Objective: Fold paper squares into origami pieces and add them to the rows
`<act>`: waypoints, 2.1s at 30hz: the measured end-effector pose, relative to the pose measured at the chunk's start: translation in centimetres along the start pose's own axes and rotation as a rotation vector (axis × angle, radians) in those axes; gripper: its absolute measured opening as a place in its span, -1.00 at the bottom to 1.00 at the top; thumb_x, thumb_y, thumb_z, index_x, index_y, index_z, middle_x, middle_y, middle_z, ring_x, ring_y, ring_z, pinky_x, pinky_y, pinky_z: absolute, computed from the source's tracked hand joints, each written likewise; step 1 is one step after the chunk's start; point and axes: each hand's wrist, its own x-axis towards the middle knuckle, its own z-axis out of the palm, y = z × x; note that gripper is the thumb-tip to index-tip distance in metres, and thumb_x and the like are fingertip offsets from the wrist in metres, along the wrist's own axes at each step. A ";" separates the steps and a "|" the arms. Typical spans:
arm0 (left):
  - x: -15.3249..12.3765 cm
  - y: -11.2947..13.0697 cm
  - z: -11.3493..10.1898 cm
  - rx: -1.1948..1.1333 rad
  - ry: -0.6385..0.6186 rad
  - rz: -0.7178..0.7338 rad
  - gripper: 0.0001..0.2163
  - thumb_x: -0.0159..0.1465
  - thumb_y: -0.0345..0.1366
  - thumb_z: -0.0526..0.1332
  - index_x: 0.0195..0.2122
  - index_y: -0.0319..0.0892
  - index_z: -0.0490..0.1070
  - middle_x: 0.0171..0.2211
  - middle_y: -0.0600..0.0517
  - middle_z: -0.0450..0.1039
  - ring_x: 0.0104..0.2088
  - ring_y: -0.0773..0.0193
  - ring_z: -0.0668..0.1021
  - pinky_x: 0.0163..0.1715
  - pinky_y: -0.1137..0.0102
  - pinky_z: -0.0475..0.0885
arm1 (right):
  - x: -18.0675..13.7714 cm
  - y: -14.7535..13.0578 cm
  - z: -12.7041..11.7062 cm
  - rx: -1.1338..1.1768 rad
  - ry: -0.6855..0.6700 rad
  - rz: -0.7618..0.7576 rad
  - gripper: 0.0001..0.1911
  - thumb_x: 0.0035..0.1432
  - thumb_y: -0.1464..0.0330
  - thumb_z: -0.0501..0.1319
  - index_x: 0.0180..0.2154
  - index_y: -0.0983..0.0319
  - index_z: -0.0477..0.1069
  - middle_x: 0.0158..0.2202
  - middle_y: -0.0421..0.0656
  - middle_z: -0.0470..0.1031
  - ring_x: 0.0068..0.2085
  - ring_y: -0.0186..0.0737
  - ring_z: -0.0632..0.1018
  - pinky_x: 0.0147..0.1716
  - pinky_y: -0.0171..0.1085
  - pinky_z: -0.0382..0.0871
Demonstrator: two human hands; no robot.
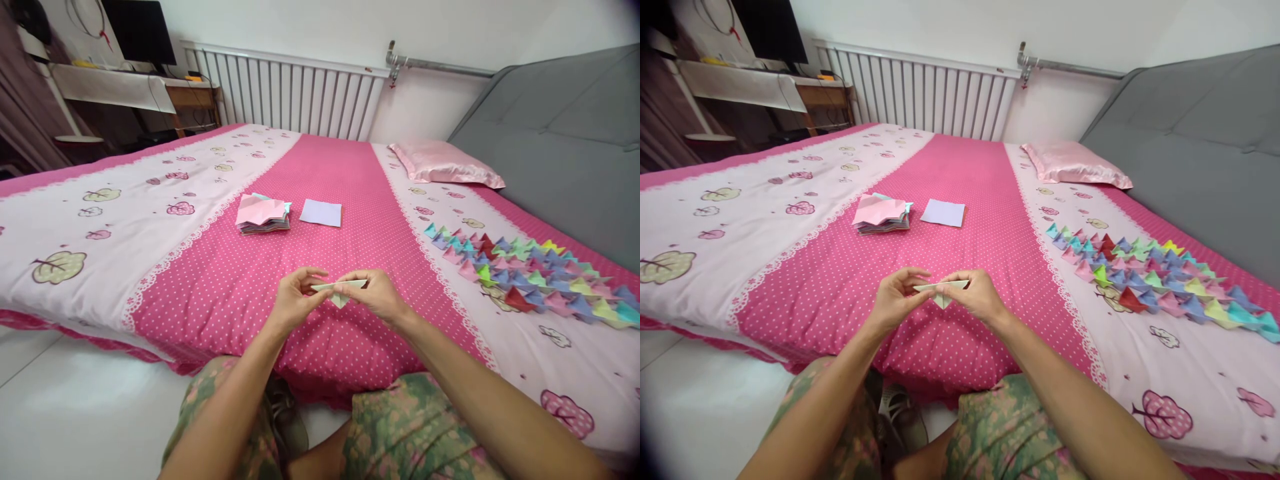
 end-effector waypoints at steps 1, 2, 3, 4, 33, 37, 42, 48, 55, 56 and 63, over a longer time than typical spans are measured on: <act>0.0 0.0 0.1 -0.035 0.016 -0.026 -0.64 -0.09 -0.28 0.34 -0.23 -0.23 0.42 -0.51 0.01 0.51 -0.51 0.32 0.52 -0.50 0.47 0.39 | 0.0 0.0 0.0 0.006 0.009 -0.010 -0.72 -0.14 0.19 0.28 -0.42 0.28 0.52 -0.53 -0.15 0.51 -0.53 -0.32 0.46 -0.53 -0.35 0.28; 0.1 0.1 0.1 -0.059 0.025 -0.048 -0.63 -0.09 -0.27 0.35 -0.22 -0.23 0.41 -0.52 0.01 0.51 -0.52 0.32 0.52 -0.51 0.48 0.39 | 0.0 0.0 0.0 0.012 0.018 -0.021 -0.72 -0.14 0.19 0.29 -0.42 0.27 0.52 -0.54 -0.17 0.51 -0.55 -0.34 0.44 -0.55 -0.36 0.27; 0.1 0.2 0.2 -0.067 0.029 -0.064 -0.66 -0.08 -0.25 0.34 -0.25 -0.24 0.43 -0.52 0.01 0.51 -0.53 0.32 0.52 -0.51 0.48 0.38 | 0.0 0.0 0.0 0.018 0.025 -0.033 -0.73 -0.13 0.20 0.29 -0.43 0.27 0.52 -0.55 -0.17 0.50 -0.56 -0.36 0.43 -0.56 -0.37 0.27; 0.1 0.3 0.2 -0.061 0.032 -0.071 -0.71 -0.06 -0.24 0.33 -0.31 -0.26 0.46 -0.53 0.00 0.51 -0.53 0.33 0.51 -0.51 0.47 0.38 | 0.1 -0.1 0.0 0.023 0.035 -0.045 -0.74 -0.13 0.20 0.29 -0.43 0.26 0.52 -0.55 -0.18 0.50 -0.57 -0.37 0.42 -0.58 -0.37 0.26; -0.2 -0.1 1.5 -0.356 -0.034 -0.211 -0.80 0.06 -0.23 0.25 -0.33 -0.23 0.40 -0.39 0.01 0.49 -0.43 0.34 0.53 -0.54 0.55 0.33 | -0.3 -0.4 1.4 0.208 0.130 -0.082 -0.74 -0.09 0.21 0.26 -0.41 0.27 0.33 -0.45 -0.22 0.39 -0.66 -0.49 0.32 -0.69 -0.42 0.19; 0.0 -0.2 1.3 -0.526 0.000 -0.231 -0.85 0.05 -0.28 0.26 -0.38 -0.22 0.40 -0.44 0.07 0.45 -0.49 0.44 0.48 -0.54 0.57 0.36 | -0.5 -0.5 1.3 0.186 0.013 -0.088 -0.71 -0.11 0.24 0.28 -0.33 0.26 0.36 -0.40 -0.20 0.42 -0.64 -0.50 0.30 -0.68 -0.43 0.15; 0.2 -0.3 1.2 -0.597 -0.007 -0.223 -0.86 0.05 -0.31 0.26 -0.37 -0.24 0.41 -0.45 0.08 0.42 -0.50 0.46 0.44 -0.54 0.58 0.36 | -0.5 -0.7 1.1 0.283 -0.036 -0.079 -0.71 -0.06 0.24 0.25 -0.28 0.24 0.40 -0.42 -0.20 0.43 -0.57 -0.45 0.35 -0.59 -0.39 0.21; -0.1 -0.3 1.3 -0.482 -0.088 -0.190 -0.86 0.11 -0.27 0.21 -0.36 -0.24 0.42 -0.48 0.08 0.37 -0.52 0.44 0.42 -0.52 0.52 0.38 | -0.4 -0.9 0.9 0.305 0.023 -0.076 -0.77 -0.04 0.25 0.25 -0.33 0.25 0.43 -0.48 -0.23 0.39 -0.60 -0.47 0.28 -0.62 -0.39 0.16; -0.3 -0.2 1.6 -0.414 -0.121 -0.194 -0.86 0.11 -0.27 0.21 -0.38 -0.24 0.43 -0.49 0.07 0.35 -0.52 0.44 0.40 -0.52 0.52 0.36 | -0.3 -0.9 0.7 0.312 0.036 -0.058 -0.79 -0.08 0.27 0.27 -0.39 0.28 0.44 -0.55 -0.26 0.36 -0.62 -0.49 0.24 -0.65 -0.42 0.10; -0.3 -0.2 1.6 -0.413 -0.122 -0.194 -0.86 0.11 -0.27 0.20 -0.38 -0.24 0.43 -0.49 0.07 0.34 -0.52 0.44 0.40 -0.52 0.52 0.36 | -0.3 -1.0 0.7 0.309 0.037 -0.057 -0.78 -0.08 0.27 0.28 -0.39 0.28 0.44 -0.55 -0.25 0.36 -0.62 -0.49 0.24 -0.65 -0.42 0.10; -0.3 -0.4 1.4 -0.450 -0.104 -0.212 -0.86 0.12 -0.27 0.20 -0.37 -0.24 0.41 -0.50 0.08 0.31 -0.52 0.46 0.38 -0.51 0.53 0.36 | -0.4 -1.0 0.6 0.252 0.026 -0.051 -0.77 -0.05 0.24 0.23 -0.38 0.27 0.44 -0.58 -0.26 0.33 -0.62 -0.47 0.23 -0.64 -0.40 0.09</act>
